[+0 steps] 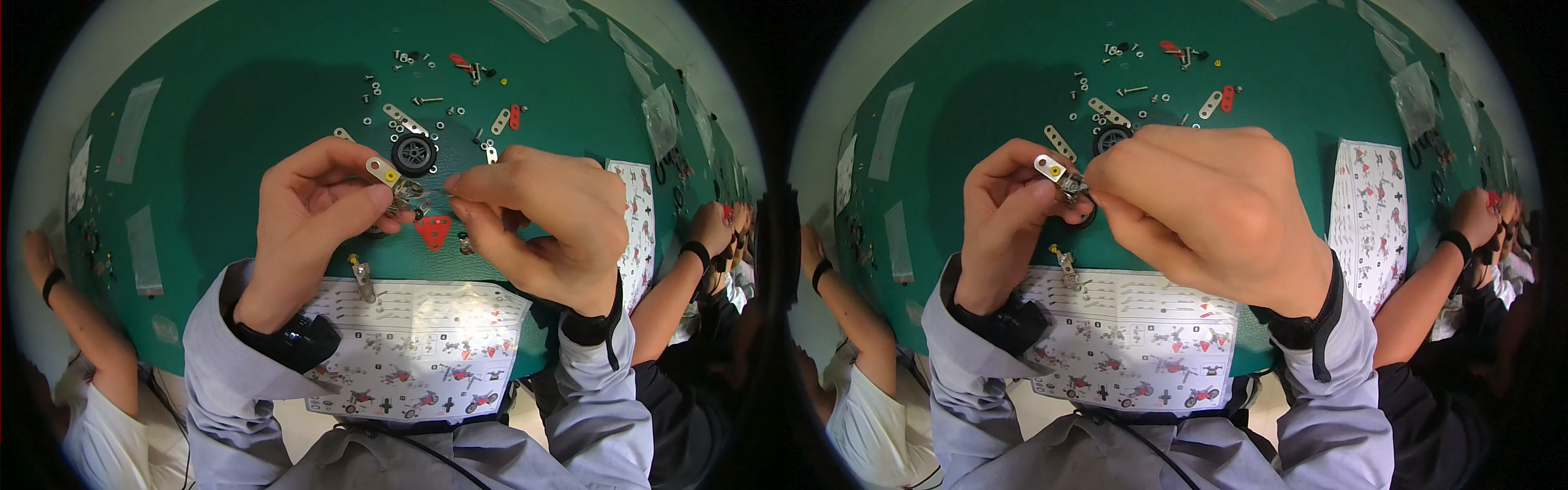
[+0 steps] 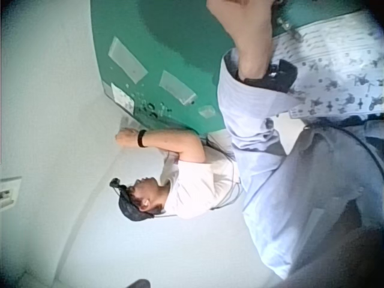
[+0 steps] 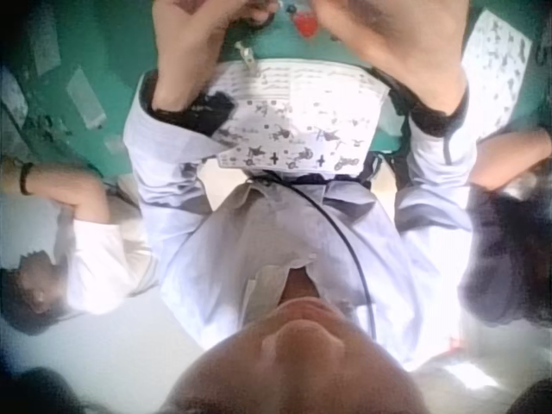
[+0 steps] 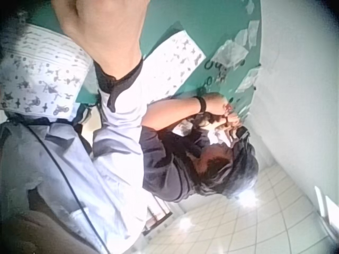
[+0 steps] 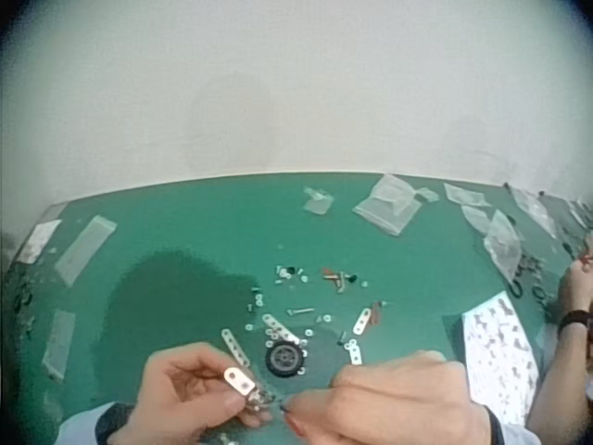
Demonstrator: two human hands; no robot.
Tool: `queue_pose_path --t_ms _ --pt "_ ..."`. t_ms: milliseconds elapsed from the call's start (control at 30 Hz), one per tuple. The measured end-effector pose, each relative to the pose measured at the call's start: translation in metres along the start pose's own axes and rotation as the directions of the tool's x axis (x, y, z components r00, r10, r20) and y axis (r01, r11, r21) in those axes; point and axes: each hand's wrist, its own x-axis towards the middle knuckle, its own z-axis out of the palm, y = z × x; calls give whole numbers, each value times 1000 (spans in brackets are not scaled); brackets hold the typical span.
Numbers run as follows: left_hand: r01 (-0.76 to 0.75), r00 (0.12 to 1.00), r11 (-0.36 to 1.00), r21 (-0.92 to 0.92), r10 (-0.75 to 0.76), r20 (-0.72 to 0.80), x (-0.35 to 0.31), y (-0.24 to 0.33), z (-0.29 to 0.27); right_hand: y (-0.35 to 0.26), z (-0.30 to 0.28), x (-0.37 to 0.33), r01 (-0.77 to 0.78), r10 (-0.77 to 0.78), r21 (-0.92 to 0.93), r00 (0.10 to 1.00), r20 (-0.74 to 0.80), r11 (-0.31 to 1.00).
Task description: Assembling a small metal toy motorcycle using parts and instructions.
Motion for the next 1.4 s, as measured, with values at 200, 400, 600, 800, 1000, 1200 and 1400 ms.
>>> queue_pose_path --t_ms 200,400,600,800,1000,1200,1400 --pt "-41 999 999 -15 42 25 0 4 7 1 -4 0 41 -42 -30 999 -17 999" --pt "-88 992 994 67 82 96 0 5 1 -1 -1 -2 74 -74 -50 997 -5 996" --pt "-151 979 985 85 137 150 1 7 1 1 3 -4 154 -157 -52 986 -59 987" --pt "-267 950 958 106 244 193 4 3 -2 0 1 -4 177 -178 -26 983 -45 984" --pt "-85 988 996 22 82 129 -2 10 6 -4 -7 0 131 -131 -8 991 -4 991" --pt "40 985 997 -66 -29 172 -2 7 3 -11 -11 3 -60 59 143 998 12 988" --pt "83 970 985 -153 -45 238 -1 4 -2 -14 -13 7 -70 70 159 998 6 985"
